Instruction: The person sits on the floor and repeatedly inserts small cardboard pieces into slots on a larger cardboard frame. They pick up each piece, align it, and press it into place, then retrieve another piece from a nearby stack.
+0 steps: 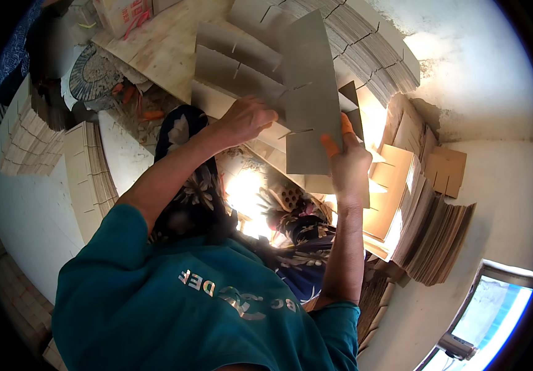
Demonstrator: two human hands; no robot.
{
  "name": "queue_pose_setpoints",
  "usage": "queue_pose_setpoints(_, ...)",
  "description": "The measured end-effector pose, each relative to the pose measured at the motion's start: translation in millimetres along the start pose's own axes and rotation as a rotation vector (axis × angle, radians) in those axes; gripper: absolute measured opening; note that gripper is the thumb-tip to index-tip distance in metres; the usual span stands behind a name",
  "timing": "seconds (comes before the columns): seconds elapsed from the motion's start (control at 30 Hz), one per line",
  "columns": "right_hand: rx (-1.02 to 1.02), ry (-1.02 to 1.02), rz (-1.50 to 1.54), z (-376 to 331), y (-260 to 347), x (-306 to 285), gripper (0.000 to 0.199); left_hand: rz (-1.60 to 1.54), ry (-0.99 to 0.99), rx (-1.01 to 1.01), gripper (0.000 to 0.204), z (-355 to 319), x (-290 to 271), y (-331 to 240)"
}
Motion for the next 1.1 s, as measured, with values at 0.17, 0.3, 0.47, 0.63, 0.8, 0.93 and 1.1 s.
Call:
queue_pose_setpoints(0.17, 0.059, 0.149, -0.106, 2.3, 1.7, 11.3, 0.046, 0.030, 0.068, -0.015, 0.012, -4.1, 7.7, 4.9)
queue_pose_setpoints(0.3, -0.096, 0.197, -0.014, 5.1, 9.1, 28.5, 0.047, 0.011, 0.023, -0.015, 0.005, -2.4, 5.2, 4.6)
queue_pose_setpoints(0.47, -0.166, 0.252, -0.023, 1.3, -3.5, 61.3, 0.045, 0.027, 0.026, -0.024, 0.005, 0.0, 7.0, 7.6)
queue_pose_setpoints(0.63, -0.170, 0.320, -0.025, -9.6, -15.1, 85.4, 0.036, 0.019, 0.078, -0.044, 0.012, -0.8, 10.4, 7.6)
queue_pose_setpoints(0.8, -0.232, 0.333, -0.181, -19.9, -26.2, 85.1, 0.050, 0.032, 0.106, -0.006, 0.019, 4.5, 11.3, 5.2)
queue_pose_setpoints(0.93, -0.180, 0.027, -0.141, -20.7, -53.7, 34.4, 0.046, -0.028, 0.050, 0.010, 0.038, 9.0, -7.5, -6.9)
queue_pose_setpoints(1.1, 0.144, -0.551, -0.439, -27.7, -203.6, -109.4, 0.038, 0.122, -0.066, 0.031, 0.053, -0.2, -41.2, -12.0)
Point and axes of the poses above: each hand's wrist, its own z-axis towards the middle knuckle, its own x-axis out of the palm, y = z × x, the point moved 9 cm from there along z, towards the middle knuckle, and after that the axes turned 12 degrees about x, right-handed, at the moved point
